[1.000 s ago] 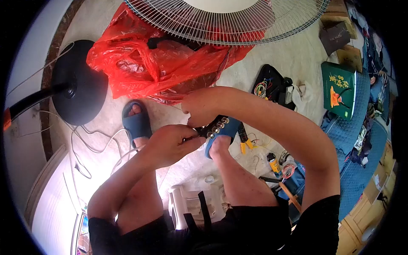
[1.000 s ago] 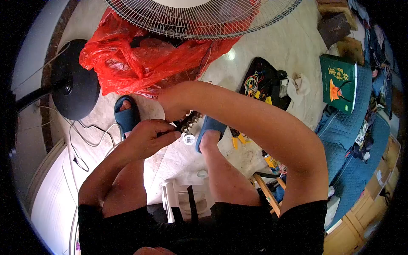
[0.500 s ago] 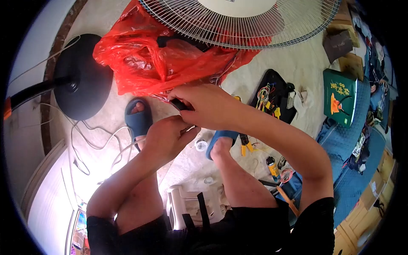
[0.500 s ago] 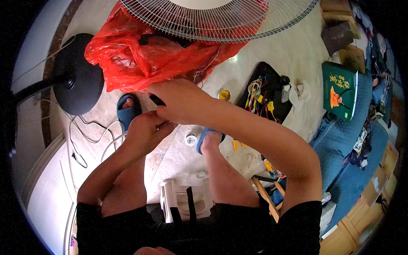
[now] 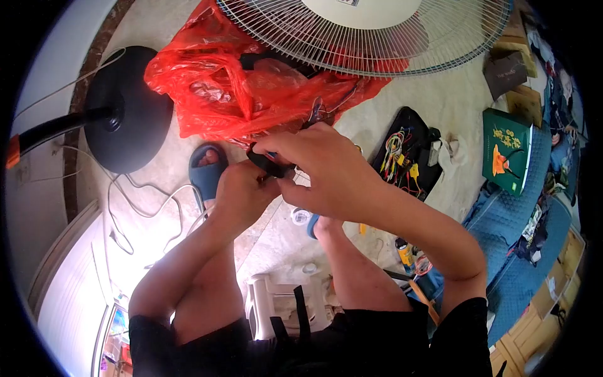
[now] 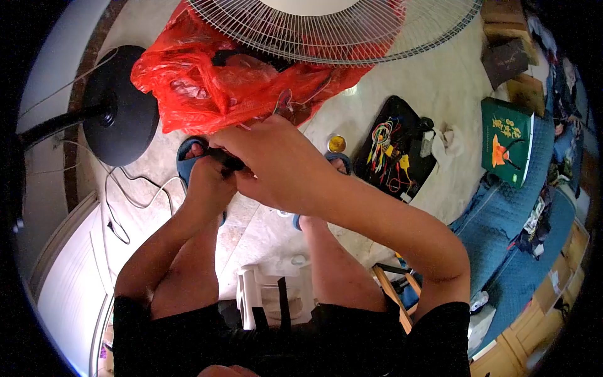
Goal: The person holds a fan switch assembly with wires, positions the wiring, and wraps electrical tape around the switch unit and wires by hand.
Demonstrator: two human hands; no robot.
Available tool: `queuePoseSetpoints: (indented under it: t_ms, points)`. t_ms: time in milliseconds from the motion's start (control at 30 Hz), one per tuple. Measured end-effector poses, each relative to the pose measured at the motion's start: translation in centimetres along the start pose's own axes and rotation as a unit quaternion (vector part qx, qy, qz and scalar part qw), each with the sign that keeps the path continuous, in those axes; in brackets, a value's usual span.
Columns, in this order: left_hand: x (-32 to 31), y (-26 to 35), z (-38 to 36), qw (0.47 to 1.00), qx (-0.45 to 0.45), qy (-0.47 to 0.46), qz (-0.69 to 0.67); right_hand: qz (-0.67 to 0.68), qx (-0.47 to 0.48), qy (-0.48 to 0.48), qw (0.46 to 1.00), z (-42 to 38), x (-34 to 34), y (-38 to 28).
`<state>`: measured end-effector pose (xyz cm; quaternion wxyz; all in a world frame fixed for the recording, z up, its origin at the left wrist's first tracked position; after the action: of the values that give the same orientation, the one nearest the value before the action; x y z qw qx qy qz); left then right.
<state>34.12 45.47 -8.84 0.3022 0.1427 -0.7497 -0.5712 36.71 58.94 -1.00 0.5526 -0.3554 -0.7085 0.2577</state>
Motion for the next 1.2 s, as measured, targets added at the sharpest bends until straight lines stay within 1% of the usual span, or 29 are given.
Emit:
queuePoseSetpoints:
  t_ms: [33, 133, 233, 333, 367, 433, 533, 567, 633, 733, 833, 933, 1033, 1200]
  points:
    - [0.2, 0.2, 0.1, 1.0, -0.011, 0.023, -0.015, 0.008, -0.008, 0.005, 1.0, -0.3, 0.3, -0.3]
    - [1.2, 0.9, 0.3, 0.999, 0.034, -0.009, -0.004, 0.006, -0.017, 0.017, 1.0, -1.2, 1.0, -0.7]
    - [1.2, 0.3, 0.4, 0.997, 0.05, -0.017, -0.055, 0.0, -0.015, 0.039, 0.999, -2.3, 1.5, -0.8]
    - [1.8, -0.2, 0.4, 0.998, 0.055, -0.021, 0.006, -0.001, 0.009, 0.067, 0.998, -3.4, 1.6, -0.5]
    - [1.9, 0.2, 0.6, 0.999, 0.047, -0.017, 0.01, -0.001, 0.02, 0.078, 0.997, -3.8, 1.5, -0.5]
    - [2.3, 1.4, 0.9, 0.999, 0.029, -0.009, 0.018, -0.021, 0.011, 0.099, 0.995, -4.2, 1.5, -0.7]
    - [2.3, 1.3, 0.8, 0.999, 0.001, 0.019, 0.027, -0.019, 0.021, 0.131, 0.991, -4.6, 1.4, -1.0]
    - [2.3, 1.7, 0.9, 0.998, -0.044, 0.015, 0.048, -0.013, 0.027, 0.141, 0.99, -4.7, 1.4, -1.1]
    - [2.3, 2.5, 1.0, 0.987, -0.134, 0.007, 0.09, -0.002, 0.029, 0.132, 0.991, -5.1, 1.3, -1.0]
    - [2.4, 3.2, 1.1, 0.981, -0.152, 0.001, 0.122, 0.025, 0.024, 0.144, 0.989, -5.7, 1.0, -1.0]
    - [2.4, 3.3, 0.9, 0.98, -0.15, 0.004, 0.132, 0.052, 0.008, 0.153, 0.987, -6.5, 0.4, -0.7]
    - [2.4, 3.4, 0.9, 0.967, -0.198, 0.026, 0.159, 0.076, -0.007, 0.158, 0.985, -6.9, -0.1, -0.6]
    - [2.6, 3.4, 1.1, 0.981, -0.135, 0.024, 0.14, 0.105, -0.03, 0.155, 0.982, -7.2, -0.4, -0.1]
    - [2.7, 3.0, 1.2, 0.997, -0.073, 0.024, 0.029, 0.151, -0.034, 0.163, 0.975, -7.3, -0.7, 0.5]
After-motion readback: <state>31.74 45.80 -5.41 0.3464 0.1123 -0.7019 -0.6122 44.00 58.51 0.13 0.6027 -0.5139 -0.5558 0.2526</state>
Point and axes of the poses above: each hand's wrist, its own z-axis towards the middle knuckle, its own x-axis out of the back of the hand, y = z × x, the point moved 5 cm from there along z, towards the middle knuckle, and after that the axes turned 11 degrees about -x, right-handed, at the moved point
